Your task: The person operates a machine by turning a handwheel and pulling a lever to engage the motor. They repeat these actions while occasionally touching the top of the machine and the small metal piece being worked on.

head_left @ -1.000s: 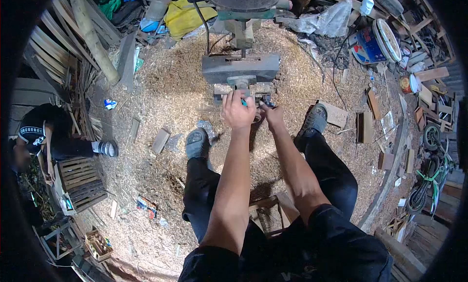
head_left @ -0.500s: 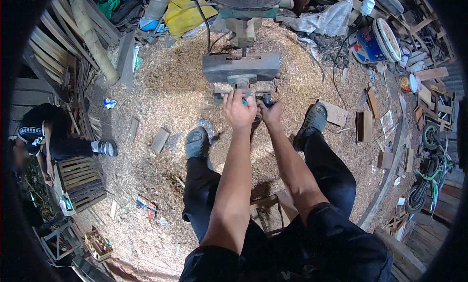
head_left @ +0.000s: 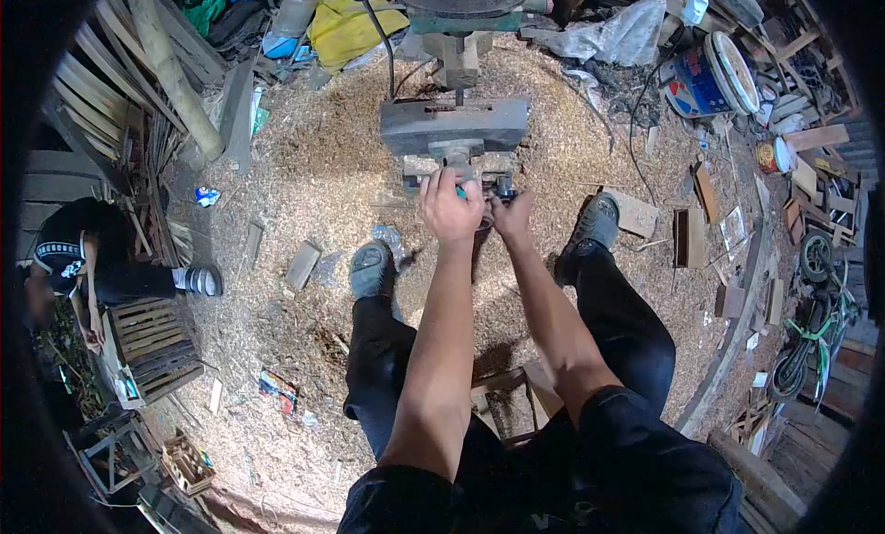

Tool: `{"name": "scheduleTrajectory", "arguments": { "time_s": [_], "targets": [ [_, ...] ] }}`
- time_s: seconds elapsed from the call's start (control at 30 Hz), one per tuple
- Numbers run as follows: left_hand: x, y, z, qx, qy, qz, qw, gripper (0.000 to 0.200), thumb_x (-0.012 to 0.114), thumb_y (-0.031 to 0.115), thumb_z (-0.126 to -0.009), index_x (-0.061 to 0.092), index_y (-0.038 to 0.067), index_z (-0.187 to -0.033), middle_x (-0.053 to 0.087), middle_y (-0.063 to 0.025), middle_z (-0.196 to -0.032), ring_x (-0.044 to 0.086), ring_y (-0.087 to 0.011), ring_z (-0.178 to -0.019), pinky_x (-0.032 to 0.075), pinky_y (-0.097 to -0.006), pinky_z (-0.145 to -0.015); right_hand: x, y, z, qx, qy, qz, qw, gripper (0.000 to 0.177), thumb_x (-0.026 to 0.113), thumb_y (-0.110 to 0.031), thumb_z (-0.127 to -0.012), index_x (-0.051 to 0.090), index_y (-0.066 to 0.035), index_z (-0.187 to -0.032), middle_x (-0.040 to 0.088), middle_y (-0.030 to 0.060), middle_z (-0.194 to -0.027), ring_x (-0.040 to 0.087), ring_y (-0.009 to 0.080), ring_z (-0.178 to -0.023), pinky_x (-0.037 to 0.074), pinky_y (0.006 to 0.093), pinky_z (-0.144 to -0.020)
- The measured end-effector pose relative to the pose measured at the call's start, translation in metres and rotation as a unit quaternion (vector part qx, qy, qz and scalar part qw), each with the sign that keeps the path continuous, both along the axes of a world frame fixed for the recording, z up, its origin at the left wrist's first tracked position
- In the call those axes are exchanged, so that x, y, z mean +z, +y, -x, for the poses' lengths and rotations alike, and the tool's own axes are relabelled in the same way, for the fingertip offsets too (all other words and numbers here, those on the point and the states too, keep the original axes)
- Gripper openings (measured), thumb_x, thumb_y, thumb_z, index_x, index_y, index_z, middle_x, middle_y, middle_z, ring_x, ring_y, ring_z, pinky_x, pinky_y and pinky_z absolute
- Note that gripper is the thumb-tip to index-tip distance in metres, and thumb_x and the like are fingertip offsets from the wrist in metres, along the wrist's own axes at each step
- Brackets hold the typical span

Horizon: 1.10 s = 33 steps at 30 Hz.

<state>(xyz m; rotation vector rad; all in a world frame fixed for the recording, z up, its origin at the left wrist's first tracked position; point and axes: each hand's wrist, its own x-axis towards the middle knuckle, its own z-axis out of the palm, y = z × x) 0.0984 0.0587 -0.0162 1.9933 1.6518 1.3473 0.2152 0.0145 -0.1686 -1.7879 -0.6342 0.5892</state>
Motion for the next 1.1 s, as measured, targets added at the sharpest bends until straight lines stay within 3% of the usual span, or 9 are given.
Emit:
{"name": "scheduleTrajectory", "arguments": {
  "time_s": [0.1, 0.23, 0.37, 0.5, 0.6, 0.73, 0.9, 1.0, 1.1],
  "targets": [
    [0.0, 0.0, 0.0, -0.009, -0.006, -0.003, 1.0, 0.012, 0.058, 0.014, -0.075, 0.065, 0.009, -0.081, 0.066, -0.0106, -0.083, 0.06, -0.0358, -0.08, 0.049, -0.0465, -0.074, -0.001, -0.003, 0.002, -0.015, -0.389, 0.022, 0.921, 0.042, 0.083, -0.03, -0.08, 0.054, 0.0, -0.086, 0.059, 0.0084, -0.077, 0.057, 0.0205, -0.067, 0.047, 0.0351, -0.062],
    [0.0, 0.001, -0.001, -0.003, 0.002, 0.002, 1.0, 0.011, 0.057, 0.015, -0.075, 0.065, 0.009, -0.081, 0.066, -0.0106, -0.082, 0.06, -0.0359, -0.079, 0.049, -0.0467, -0.074, -0.001, -0.005, -0.001, -0.012, 0.264, -0.025, 0.964, 0.034, 0.073, -0.034, -0.09, 0.058, -0.003, -0.089, 0.064, 0.0095, -0.079, 0.06, 0.0182, -0.064, 0.048, 0.0307, -0.059],
    [-0.005, 0.002, 0.0, 0.001, 0.002, 0.003, 1.0, 0.013, 0.056, 0.021, -0.075, 0.064, 0.011, -0.078, 0.066, -0.0098, -0.084, 0.061, -0.0351, -0.08, 0.051, -0.0484, -0.071, -0.01, 0.001, -0.001, 0.001, 0.481, -0.095, 0.872, 0.043, 0.073, -0.038, -0.089, 0.062, 0.003, -0.097, 0.068, 0.0154, -0.085, 0.065, 0.0209, -0.069, 0.052, 0.0334, -0.063],
    [-0.003, 0.001, 0.0, -0.003, 0.001, -0.007, 1.0, 0.011, 0.057, 0.014, -0.075, 0.065, 0.008, -0.081, 0.066, -0.0114, -0.082, 0.06, -0.0358, -0.078, 0.048, -0.0464, -0.074, -0.013, 0.004, 0.006, -0.015, -0.09, 0.081, 0.993, 0.057, 0.08, -0.04, -0.08, 0.056, 0.007, -0.103, 0.067, 0.0186, -0.081, 0.066, 0.0278, -0.069, 0.052, 0.0409, -0.068],
    [0.0, 0.002, -0.001, -0.006, 0.001, -0.004, 1.0, 0.011, 0.058, 0.014, -0.075, 0.065, 0.008, -0.082, 0.066, -0.0114, -0.082, 0.06, -0.0358, -0.078, 0.049, -0.0463, -0.074, 0.013, -0.006, 0.005, 0.005, -0.166, 0.14, 0.976, 0.057, 0.081, -0.038, -0.081, 0.052, 0.008, -0.099, 0.069, 0.0138, -0.084, 0.066, 0.0207, -0.072, 0.053, 0.0381, -0.064],
    [0.0, 0.0, 0.0, -0.01, -0.003, 0.003, 1.0, 0.011, 0.057, 0.014, -0.075, 0.065, 0.008, -0.081, 0.066, -0.011, -0.082, 0.06, -0.0355, -0.079, 0.049, -0.0459, -0.073, -0.005, -0.008, -0.014, 0.042, 0.51, -0.062, 0.857, 0.048, 0.061, -0.042, -0.097, 0.058, 0.006, -0.099, 0.068, 0.0185, -0.088, 0.068, 0.0246, -0.08, 0.055, 0.0348, -0.072],
    [0.002, 0.0, 0.0, 0.0, -0.005, 0.002, 1.0, 0.011, 0.057, 0.013, -0.074, 0.065, 0.008, -0.079, 0.066, -0.0104, -0.081, 0.06, -0.0354, -0.078, 0.049, -0.0455, -0.073, 0.009, -0.005, -0.016, 0.035, 0.477, -0.017, 0.878, 0.051, 0.066, -0.041, -0.094, 0.057, 0.009, -0.103, 0.066, 0.0186, -0.091, 0.067, 0.0287, -0.081, 0.055, 0.039, -0.073],
    [0.0, -0.001, -0.002, 0.002, -0.006, -0.004, 1.0, 0.011, 0.057, 0.013, -0.074, 0.065, 0.008, -0.079, 0.066, -0.0105, -0.081, 0.06, -0.0352, -0.078, 0.049, -0.0456, -0.074, -0.006, 0.003, -0.006, 0.042, -0.163, 0.08, 0.982, 0.058, 0.078, -0.038, -0.083, 0.051, 0.009, -0.104, 0.059, 0.0207, -0.092, 0.06, 0.0322, -0.083, 0.048, 0.043, -0.076],
    [0.0, 0.002, -0.001, -0.009, -0.009, -0.016, 1.0, 0.011, 0.056, 0.013, -0.074, 0.065, 0.009, -0.078, 0.066, -0.0105, -0.081, 0.06, -0.0347, -0.079, 0.05, -0.0456, -0.074, -0.004, 0.002, -0.003, 0.021, -0.151, 0.053, 0.987, 0.067, 0.085, -0.037, -0.075, 0.047, 0.01, -0.104, 0.056, 0.0211, -0.092, 0.056, 0.0334, -0.084, 0.045, 0.0448, -0.077]
  ]
}}
